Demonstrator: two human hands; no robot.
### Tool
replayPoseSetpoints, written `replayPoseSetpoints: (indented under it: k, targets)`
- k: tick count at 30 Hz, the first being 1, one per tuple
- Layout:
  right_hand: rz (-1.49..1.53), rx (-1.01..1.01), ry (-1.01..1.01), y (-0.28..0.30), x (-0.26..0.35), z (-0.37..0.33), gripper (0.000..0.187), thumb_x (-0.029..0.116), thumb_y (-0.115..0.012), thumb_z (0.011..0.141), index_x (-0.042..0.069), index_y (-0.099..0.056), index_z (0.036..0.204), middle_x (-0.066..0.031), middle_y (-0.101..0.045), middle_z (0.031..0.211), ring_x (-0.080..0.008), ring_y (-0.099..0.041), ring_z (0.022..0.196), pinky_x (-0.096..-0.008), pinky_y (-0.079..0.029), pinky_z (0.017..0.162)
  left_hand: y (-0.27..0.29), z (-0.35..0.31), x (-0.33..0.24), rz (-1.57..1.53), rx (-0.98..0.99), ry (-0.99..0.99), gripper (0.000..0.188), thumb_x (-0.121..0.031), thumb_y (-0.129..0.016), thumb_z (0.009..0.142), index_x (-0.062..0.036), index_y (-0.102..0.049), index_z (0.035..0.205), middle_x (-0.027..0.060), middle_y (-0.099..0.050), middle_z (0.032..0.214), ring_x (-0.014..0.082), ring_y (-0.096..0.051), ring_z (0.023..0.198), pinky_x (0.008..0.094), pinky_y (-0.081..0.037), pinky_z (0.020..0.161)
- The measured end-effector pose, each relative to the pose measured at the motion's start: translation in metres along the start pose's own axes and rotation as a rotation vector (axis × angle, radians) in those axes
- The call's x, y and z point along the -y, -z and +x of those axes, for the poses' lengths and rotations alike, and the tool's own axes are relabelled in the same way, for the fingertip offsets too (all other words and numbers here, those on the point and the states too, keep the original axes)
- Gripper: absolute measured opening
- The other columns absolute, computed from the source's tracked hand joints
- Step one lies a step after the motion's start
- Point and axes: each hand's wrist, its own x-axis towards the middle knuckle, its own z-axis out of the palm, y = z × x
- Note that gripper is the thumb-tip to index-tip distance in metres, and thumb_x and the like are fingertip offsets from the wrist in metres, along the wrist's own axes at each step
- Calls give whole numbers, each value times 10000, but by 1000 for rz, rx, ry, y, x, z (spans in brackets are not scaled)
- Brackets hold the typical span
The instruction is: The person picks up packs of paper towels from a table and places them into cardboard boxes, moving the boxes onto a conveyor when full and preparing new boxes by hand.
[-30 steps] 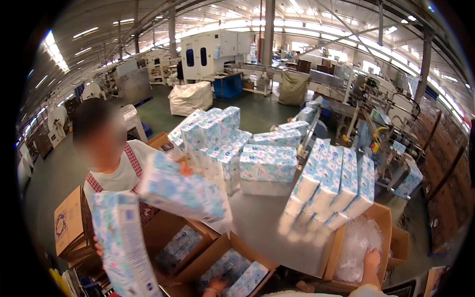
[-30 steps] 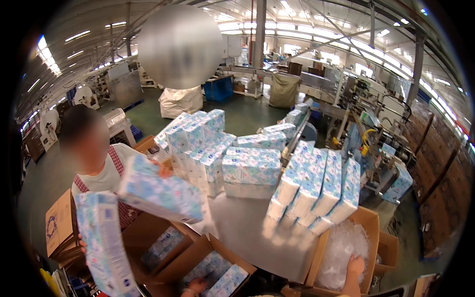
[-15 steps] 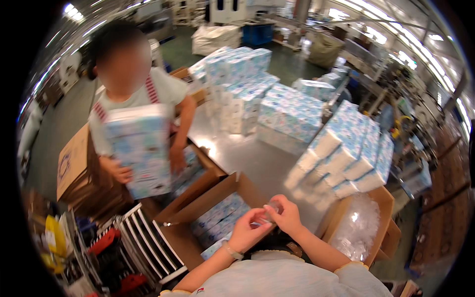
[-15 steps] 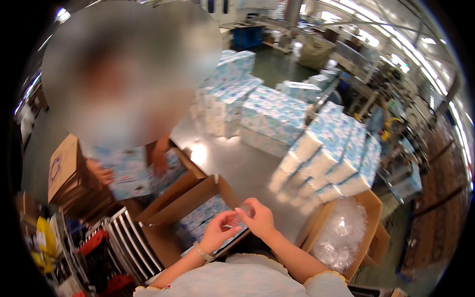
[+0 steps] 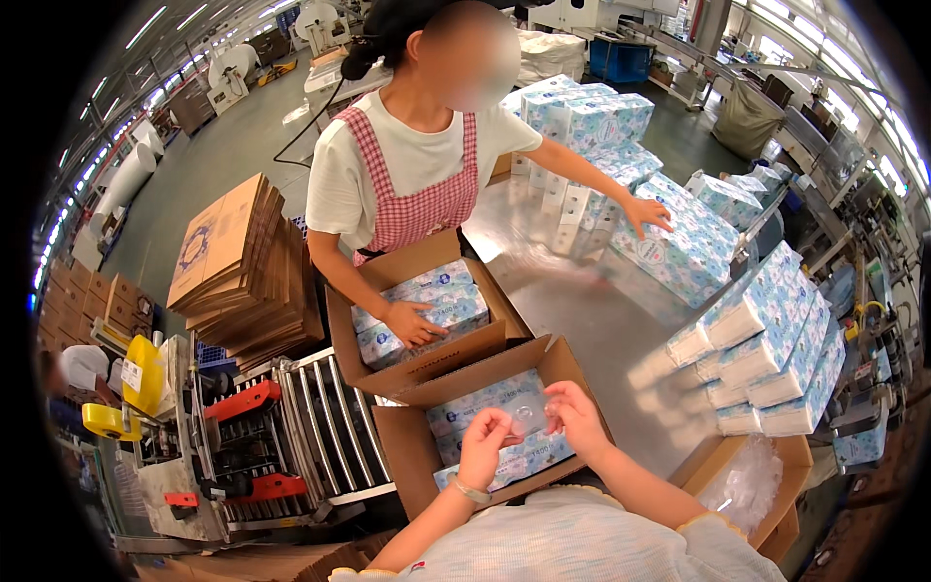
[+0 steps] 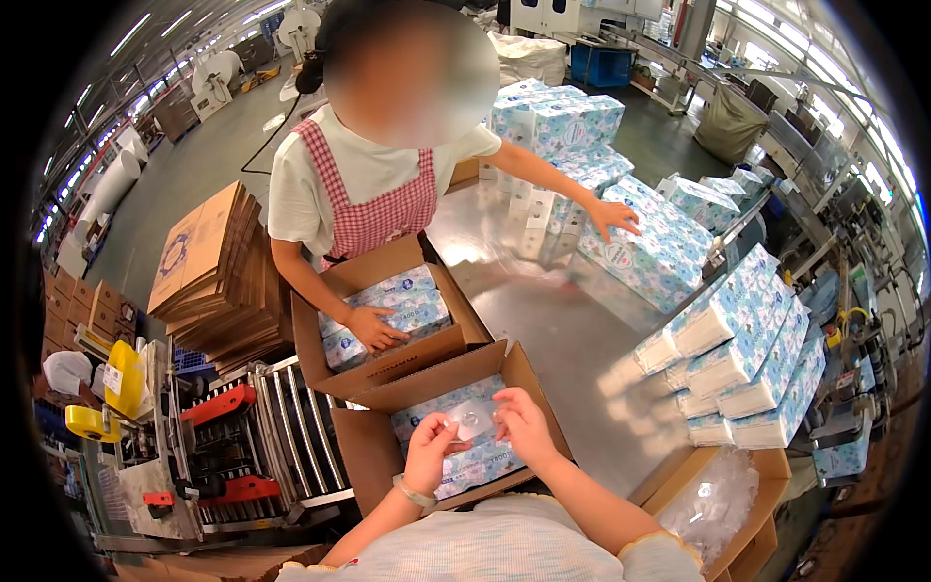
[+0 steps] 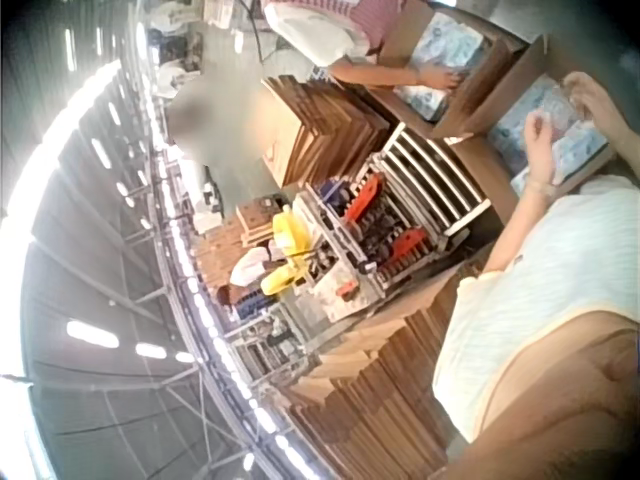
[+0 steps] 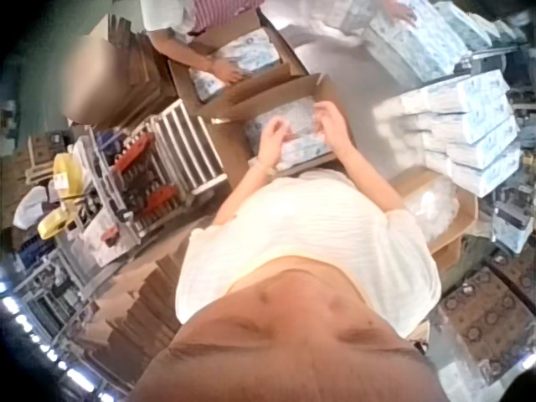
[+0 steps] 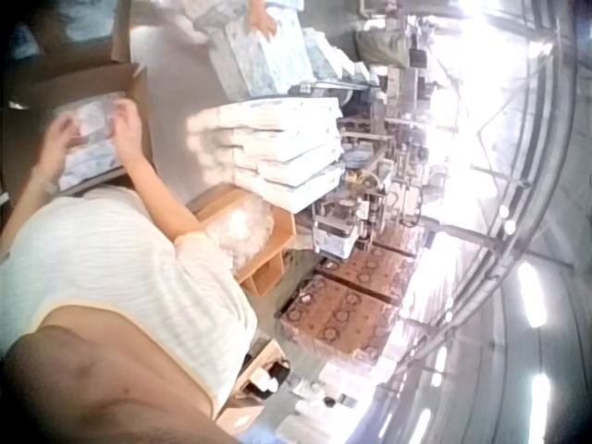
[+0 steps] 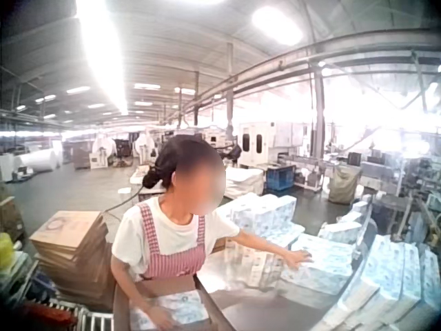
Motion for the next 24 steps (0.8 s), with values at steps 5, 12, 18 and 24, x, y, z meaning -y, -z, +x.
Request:
replayPoseSetpoints:
  k: [5,12,18,24]
  targets:
    - [-378,-313,112,82,8,-24,290,23,-566,931,43,-547,1220,-55,-615,792,-153,-617,676,-332,-518,613,26,23,25,32,-76,18,85,-95,-558,1029,-36,-523,978,187,-714,1035,286,-728,972,385,-608,860]
    - [-932,-1104,35,306,-38,-199,342,-2,-599,850,68,-604,1184,-135,-670,785,-279,-642,687,-385,-497,631,33,57,57,200,-165,35,114,-44,-592,950,-75,-536,855,16,-611,844,145,-627,761,316,-584,721]
    - [-1573,-1750,-513,346,-89,-296,519,-25,-623,806,62,-599,1317,-249,-637,1178,-376,-606,1103,-479,-474,916,41,79,74,-28,-5,171,172,-12,-594,924,-112,-493,826,-2,-582,796,120,-593,701,294,-544,662]
    - [-738,-597,119,159,2,-97,315,225,-717,900,78,-702,1177,-127,-723,1063,-259,-706,918,-381,-561,849,29,87,79,44,99,203,161,25,-613,905,-81,-494,920,67,-629,836,218,-706,818,379,-615,727]
